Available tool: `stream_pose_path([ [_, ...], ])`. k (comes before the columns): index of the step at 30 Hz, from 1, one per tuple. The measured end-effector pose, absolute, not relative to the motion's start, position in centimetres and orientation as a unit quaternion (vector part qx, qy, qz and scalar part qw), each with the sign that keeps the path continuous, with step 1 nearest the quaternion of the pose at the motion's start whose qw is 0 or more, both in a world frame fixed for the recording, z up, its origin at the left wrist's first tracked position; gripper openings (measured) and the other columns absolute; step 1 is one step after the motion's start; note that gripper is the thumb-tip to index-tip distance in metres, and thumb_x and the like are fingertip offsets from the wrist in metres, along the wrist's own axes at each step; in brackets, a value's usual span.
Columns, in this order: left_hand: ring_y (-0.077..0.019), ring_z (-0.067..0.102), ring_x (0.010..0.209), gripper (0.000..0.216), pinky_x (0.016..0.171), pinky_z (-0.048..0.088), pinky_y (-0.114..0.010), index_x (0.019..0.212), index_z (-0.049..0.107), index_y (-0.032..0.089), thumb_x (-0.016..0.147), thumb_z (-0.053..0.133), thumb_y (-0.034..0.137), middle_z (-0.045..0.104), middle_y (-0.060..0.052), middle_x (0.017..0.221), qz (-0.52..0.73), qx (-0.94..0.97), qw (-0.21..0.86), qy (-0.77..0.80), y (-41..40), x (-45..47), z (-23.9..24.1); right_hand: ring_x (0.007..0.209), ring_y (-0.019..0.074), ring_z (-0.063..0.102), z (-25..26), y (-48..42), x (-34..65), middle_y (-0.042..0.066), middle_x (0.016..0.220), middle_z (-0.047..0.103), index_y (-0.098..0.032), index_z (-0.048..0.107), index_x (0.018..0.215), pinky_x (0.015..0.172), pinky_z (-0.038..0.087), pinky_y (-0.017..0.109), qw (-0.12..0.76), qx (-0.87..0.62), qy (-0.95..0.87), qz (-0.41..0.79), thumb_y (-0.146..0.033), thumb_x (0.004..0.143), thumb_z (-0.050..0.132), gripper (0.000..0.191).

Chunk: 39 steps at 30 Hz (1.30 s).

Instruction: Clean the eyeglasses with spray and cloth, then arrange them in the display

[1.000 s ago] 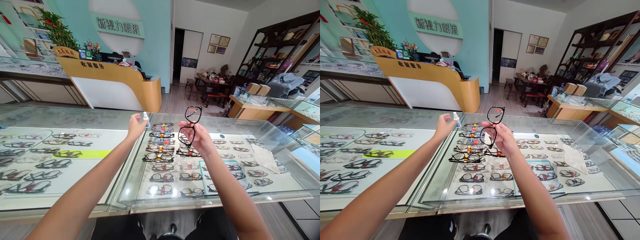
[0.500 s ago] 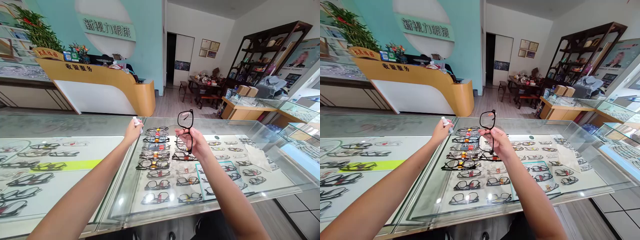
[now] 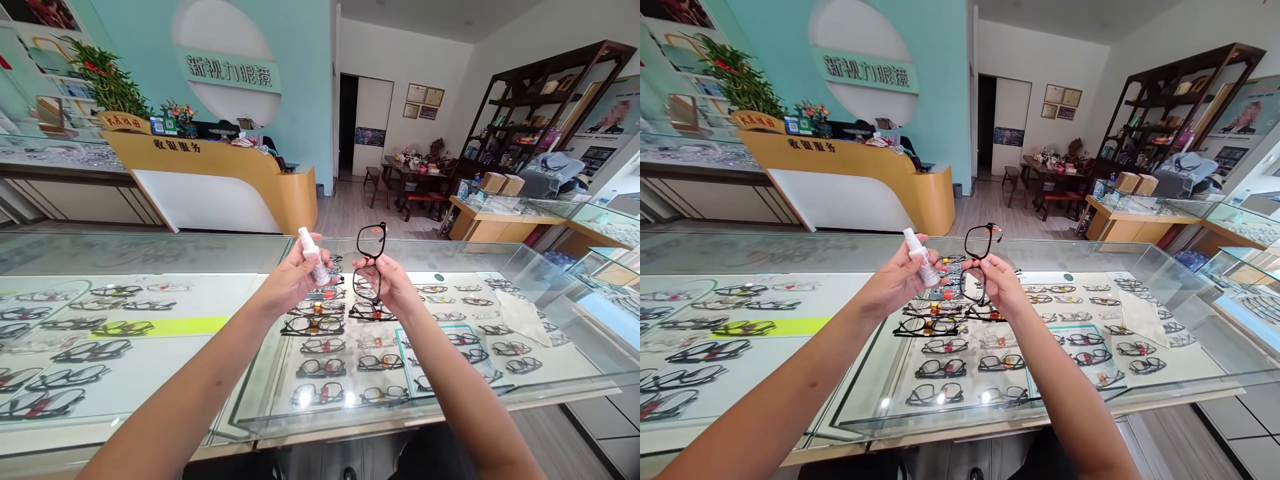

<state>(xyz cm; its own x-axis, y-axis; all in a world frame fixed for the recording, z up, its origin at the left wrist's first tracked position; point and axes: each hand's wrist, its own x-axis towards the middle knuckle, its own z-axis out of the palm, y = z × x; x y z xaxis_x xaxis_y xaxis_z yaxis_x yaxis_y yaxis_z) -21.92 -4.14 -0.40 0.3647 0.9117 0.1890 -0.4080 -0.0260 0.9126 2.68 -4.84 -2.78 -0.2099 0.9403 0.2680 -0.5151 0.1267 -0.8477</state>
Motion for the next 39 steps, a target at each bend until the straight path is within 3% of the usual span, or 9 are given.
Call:
stream_pose_path([
  [3, -0.0199, 0.063, 0.097, 0.061, 0.079, 0.067, -0.038, 0.136, 0.06, 0.039, 0.087, 0.095, 0.044, 0.06, 0.0, 0.102, 0.497, 0.471, 0.681, 0.259, -4.7, -22.1, -1.0, 0.109, 0.024, 0.08, -2.9, -5.0, 2.4, 0.007, 0.106, 0.086, -0.025, 0.079, 0.09, 0.115, 0.06, 0.041, 0.58, -0.232, -0.47, 0.624, -0.06, 0.082, 0.097, 0.041],
  [6, -0.0169, 0.053, 0.077, 0.047, 0.056, 0.049, -0.026, 0.11, 0.067, 0.028, 0.085, 0.089, 0.061, 0.052, 0.0, 0.085, 0.473, 0.457, 0.711, 0.25, -4.8, -22.5, -1.3, 0.111, 0.0254, 0.078, -3.1, -5.3, 2.0, 0.007, 0.105, 0.086, -0.025, 0.079, 0.09, 0.117, 0.057, 0.044, 0.566, -0.245, -0.486, 0.62, -0.061, 0.081, 0.097, 0.041],
  [10, -0.0144, 0.034, 0.058, 0.082, 0.043, 0.028, -0.025, 0.069, 0.049, 0.023, 0.082, 0.054, 0.104, 0.033, 0.002, 0.065, 0.444, 0.472, 0.725, 0.232, -4.8, -22.9, -1.2, 0.111, 0.0256, 0.077, -3.5, -5.7, 1.3, 0.006, 0.101, 0.085, -0.025, 0.073, 0.086, 0.119, 0.052, 0.043, 0.541, -0.251, -0.503, 0.625, -0.062, 0.082, 0.096, 0.044],
  [13, -0.014, 0.027, 0.053, 0.09, 0.041, 0.022, -0.026, 0.062, 0.04, 0.025, 0.078, 0.036, 0.113, 0.023, 0.003, 0.057, 0.417, 0.478, 0.738, 0.23, -4.8, -22.9, -1.3, 0.111, 0.0253, 0.075, -3.9, -6.0, 0.7, 0.006, 0.102, 0.085, -0.025, 0.072, 0.087, 0.117, 0.049, 0.042, 0.525, -0.254, -0.511, 0.632, -0.063, 0.084, 0.094, 0.044],
  [17, -0.0153, 0.029, 0.053, 0.089, 0.041, 0.023, -0.027, 0.059, 0.042, 0.025, 0.08, 0.037, 0.111, 0.025, 0.002, 0.056, 0.41, 0.49, 0.734, 0.231, -4.9, -22.6, -1.5, 0.111, 0.0255, 0.075, -4.2, -6.1, 0.3, 0.005, 0.101, 0.085, -0.025, 0.072, 0.086, 0.116, 0.048, 0.041, 0.519, -0.261, -0.51, 0.635, -0.063, 0.082, 0.096, 0.045],
  [23, -0.0199, 0.048, 0.068, 0.077, 0.056, 0.043, -0.033, 0.063, 0.057, 0.022, 0.084, 0.052, 0.096, 0.047, -0.005, 0.071, 0.47, 0.525, 0.65, 0.284, -4.9, -21.8, -1.5, 0.111, 0.0263, 0.076, -4.1, -6.2, 0.0, 0.006, 0.099, 0.084, -0.025, 0.071, 0.085, 0.114, 0.05, 0.042, 0.519, -0.262, -0.508, 0.635, -0.062, 0.08, 0.097, 0.044],
  [27, -0.0167, 0.047, 0.064, 0.074, 0.056, 0.042, -0.031, 0.063, 0.059, 0.021, 0.081, 0.06, 0.092, 0.051, -0.004, 0.068, 0.478, 0.548, 0.611, 0.313, -4.5, -21.2, -2.1, 0.109, 0.0251, 0.076, -4.4, -6.2, -0.2, 0.005, 0.098, 0.084, -0.025, 0.071, 0.085, 0.112, 0.051, 0.041, 0.516, -0.264, -0.505, 0.639, -0.061, 0.079, 0.098, 0.045],
  [39, -0.0167, 0.047, 0.062, 0.069, 0.057, 0.04, -0.031, 0.068, 0.059, 0.022, 0.092, 0.055, 0.087, 0.052, -0.002, 0.067, 0.498, 0.608, 0.458, 0.416, -3.9, -21.1, -4.0, 0.11, 0.0232, 0.075, -5.5, -6.4, -0.7, 0.003, 0.101, 0.085, -0.026, 0.072, 0.089, 0.109, 0.049, 0.036, 0.502, -0.28, -0.54, 0.614, -0.063, 0.085, 0.093, 0.042],
])
